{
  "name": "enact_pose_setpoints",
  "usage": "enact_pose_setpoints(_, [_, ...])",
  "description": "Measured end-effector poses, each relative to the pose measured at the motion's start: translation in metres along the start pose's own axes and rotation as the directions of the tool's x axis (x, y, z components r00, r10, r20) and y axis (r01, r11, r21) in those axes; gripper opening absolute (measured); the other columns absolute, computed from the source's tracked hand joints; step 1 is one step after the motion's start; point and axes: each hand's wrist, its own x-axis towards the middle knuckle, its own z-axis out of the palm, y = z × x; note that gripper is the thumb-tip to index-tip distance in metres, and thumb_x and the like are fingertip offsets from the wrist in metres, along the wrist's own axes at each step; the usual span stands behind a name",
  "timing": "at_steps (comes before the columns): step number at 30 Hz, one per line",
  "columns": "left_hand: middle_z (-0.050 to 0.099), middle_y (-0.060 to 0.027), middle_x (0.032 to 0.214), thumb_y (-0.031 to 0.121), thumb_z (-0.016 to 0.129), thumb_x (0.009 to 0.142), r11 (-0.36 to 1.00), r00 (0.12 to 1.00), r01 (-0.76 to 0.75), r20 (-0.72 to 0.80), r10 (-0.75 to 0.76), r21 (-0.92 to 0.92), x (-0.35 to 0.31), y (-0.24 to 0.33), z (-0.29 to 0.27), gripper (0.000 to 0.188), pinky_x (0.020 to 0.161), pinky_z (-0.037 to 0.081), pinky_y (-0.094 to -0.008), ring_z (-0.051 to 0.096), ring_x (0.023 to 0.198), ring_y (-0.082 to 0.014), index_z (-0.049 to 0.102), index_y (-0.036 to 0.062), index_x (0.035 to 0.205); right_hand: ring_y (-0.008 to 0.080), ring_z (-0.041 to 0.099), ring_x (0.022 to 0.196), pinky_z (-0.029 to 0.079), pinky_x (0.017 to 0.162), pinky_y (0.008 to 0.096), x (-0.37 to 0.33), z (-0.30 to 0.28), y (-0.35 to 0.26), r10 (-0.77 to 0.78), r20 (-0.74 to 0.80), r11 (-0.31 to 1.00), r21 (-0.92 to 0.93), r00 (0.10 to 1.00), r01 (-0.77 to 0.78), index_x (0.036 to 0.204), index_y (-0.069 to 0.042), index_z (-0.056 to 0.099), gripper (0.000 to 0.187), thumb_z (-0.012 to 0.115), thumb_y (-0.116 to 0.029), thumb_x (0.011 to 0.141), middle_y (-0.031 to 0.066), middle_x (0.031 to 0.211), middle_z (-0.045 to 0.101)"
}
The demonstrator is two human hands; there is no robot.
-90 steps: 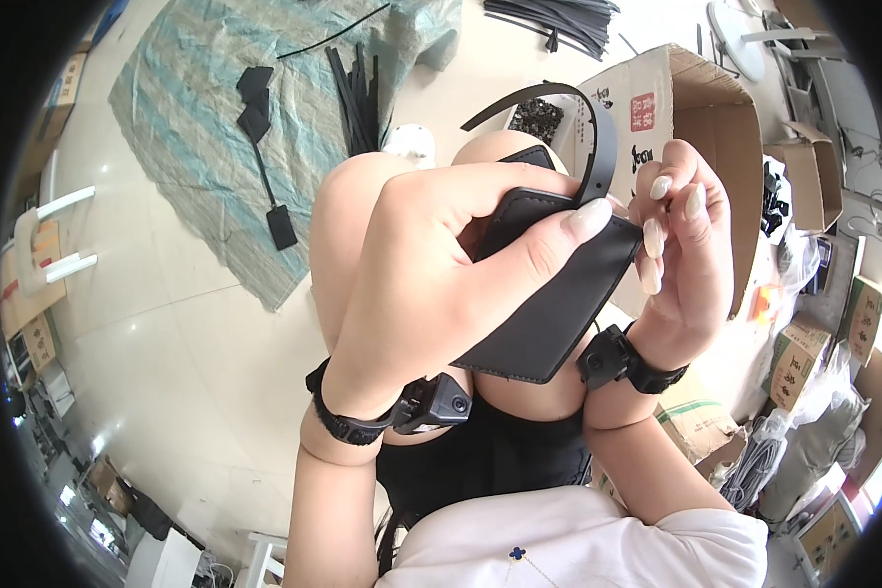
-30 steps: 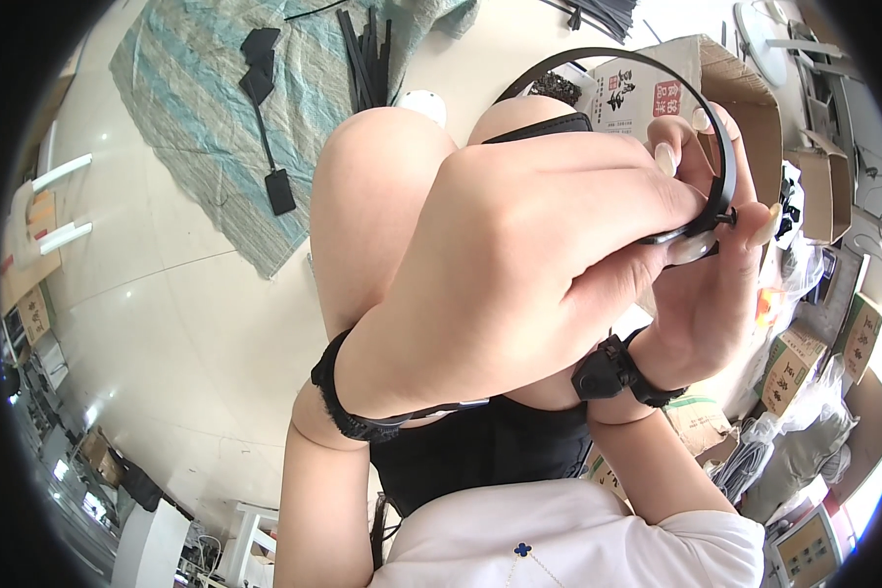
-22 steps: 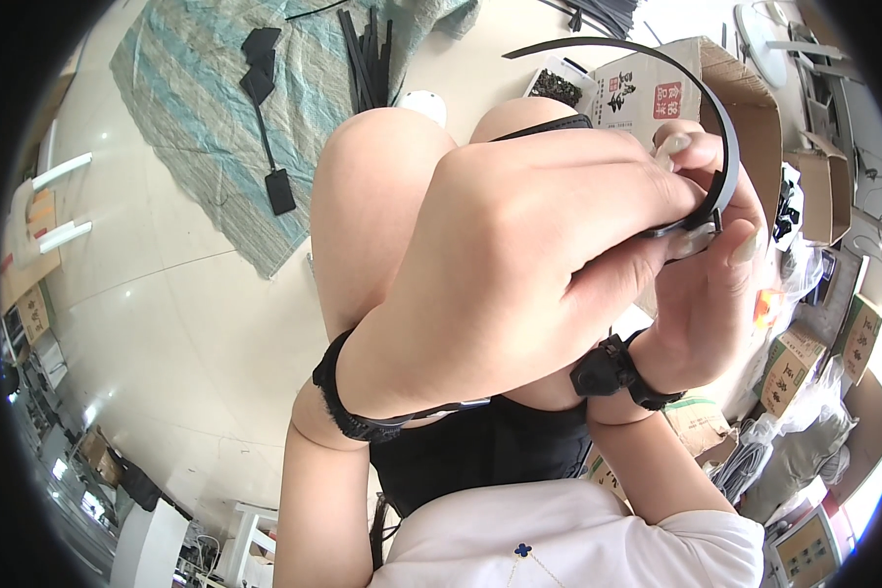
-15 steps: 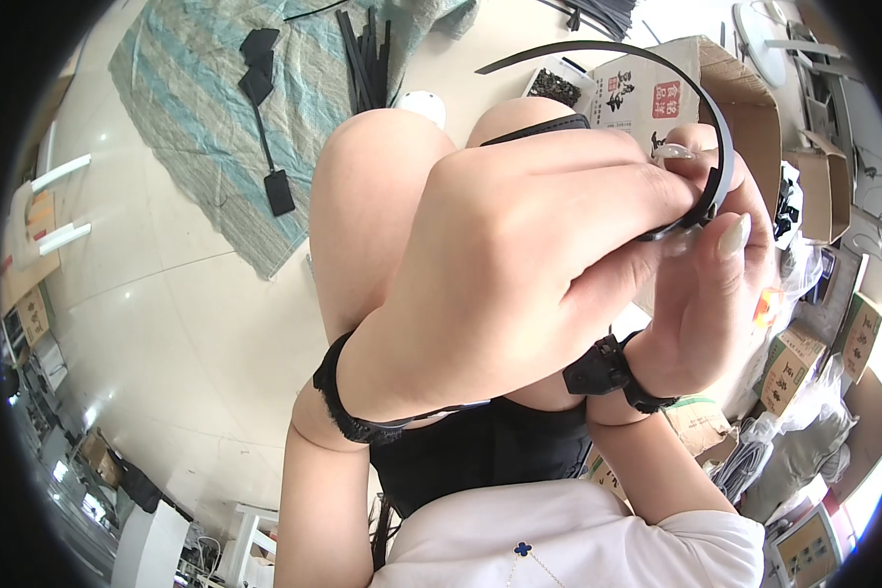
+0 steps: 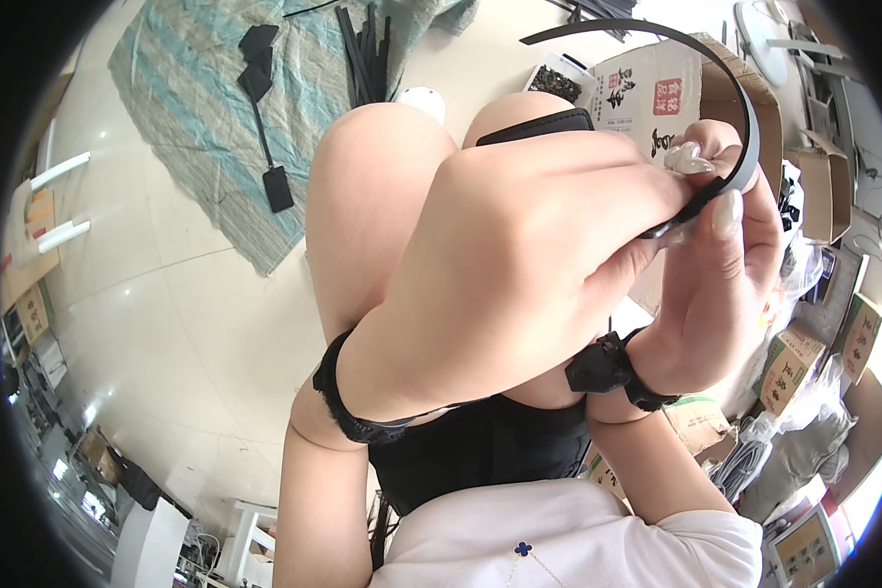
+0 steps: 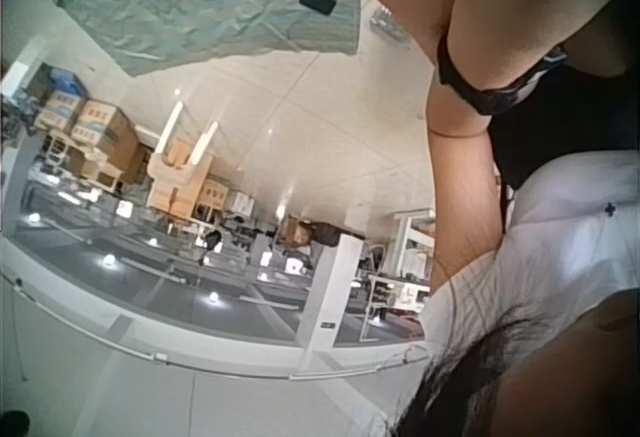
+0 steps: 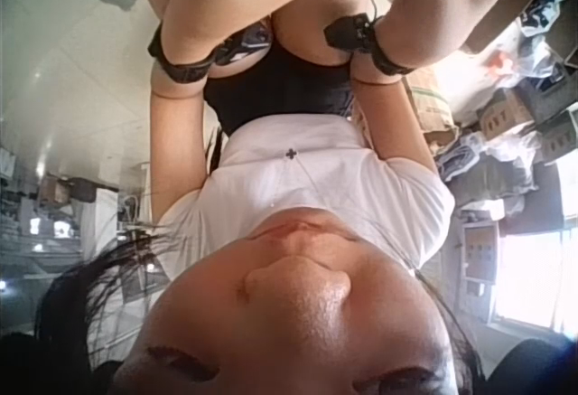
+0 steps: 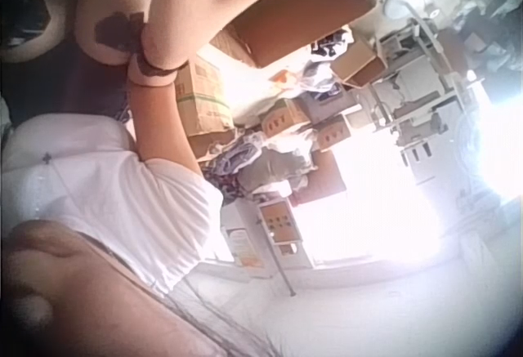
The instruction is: Attaching straps and buckles to black identification tags.
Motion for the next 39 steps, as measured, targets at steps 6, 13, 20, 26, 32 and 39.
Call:
enact_pose_setpoints(6, [0.058,-0.0105,0.061,-0.004,0.064,0.062,1.000,1.000,0.000,-0.024,-0.001,-0.012,0.001,0.001,0.002,0.014,0.045,0.040,-0.0234,0.056,0.050,-0.0188,0.061,-0.0046,0.076,0.0160,0.048,0.088,0.038,0.081,0.0286,-0.001,0.006,0.001,-0.129,-0.091,0.982,-0.150,0.988,0.114,0.091,0.003,0.053,0.022,0.057,-0.016,0.082,0.0090,0.096,0.050])
enact_pose_setpoints(13, [0.058,-0.0108,0.060,0.002,0.061,0.068,0.988,0.999,0.033,0.014,-0.031,-0.148,0.003,0.001,0.004,0.010,0.044,0.040,-0.0223,0.058,0.050,-0.0176,0.060,-0.0048,0.075,0.0178,0.045,0.087,0.036,0.079,0.0288,0.007,0.002,0.013,-0.349,-0.094,0.933,-0.122,0.932,0.337,0.078,0.003,0.051,0.017,0.051,-0.012,0.084,0.0105,0.087,0.048])
enact_pose_setpoints(20, [0.060,-0.0153,0.065,0.029,0.046,0.082,0.814,0.967,0.256,0.128,-0.222,-0.522,0.005,0.012,-0.001,0.042,0.052,0.044,-0.0245,0.059,0.057,-0.0197,0.061,-0.0089,0.076,0.0185,0.043,0.092,0.035,0.089,0.0339,0.004,0.003,0.020,-0.249,-0.090,0.943,0.207,0.964,0.262,0.079,-0.011,0.050,0.025,0.054,-0.035,0.082,0.0028,0.090,0.043])
enact_pose_setpoints(26, [0.057,-0.0140,0.091,0.027,0.053,0.083,0.259,0.756,0.621,0.478,-0.446,-0.740,-0.001,0.017,-0.003,0.044,0.074,0.043,-0.0231,0.057,0.085,-0.0168,0.049,-0.0115,0.103,0.0205,0.040,0.104,0.035,0.090,0.0344,0.006,0.007,0.029,-0.223,0.024,0.884,0.427,0.975,0.191,0.079,-0.009,0.054,0.034,0.055,-0.042,0.079,0.0067,0.102,0.046])
enact_pose_setpoints(32, [0.047,-0.0048,0.087,0.009,0.065,0.073,0.293,0.704,0.685,0.504,-0.501,-0.666,0.005,0.019,-0.006,0.049,0.069,0.043,-0.0200,0.053,0.070,-0.0104,0.041,-0.0066,0.112,0.0230,0.046,0.101,0.038,0.083,0.0307,0.004,0.019,0.023,-0.074,-0.066,0.846,0.524,0.995,0.098,0.079,0.000,0.051,0.027,0.055,-0.027,0.081,0.0155,0.106,0.047])
enact_pose_setpoints(39, [0.057,-0.0042,0.074,0.005,0.074,0.064,0.892,0.928,0.365,0.184,-0.324,-0.265,0.001,0.008,-0.008,0.036,0.069,0.044,-0.0199,0.056,0.072,-0.0090,0.046,0.0022,0.087,0.0201,0.046,0.090,0.036,0.084,0.0320,0.009,0.005,0.016,-0.167,-0.076,0.973,0.151,0.983,0.177,0.082,-0.005,0.041,0.027,0.045,-0.031,0.086,0.0137,0.095,0.046])
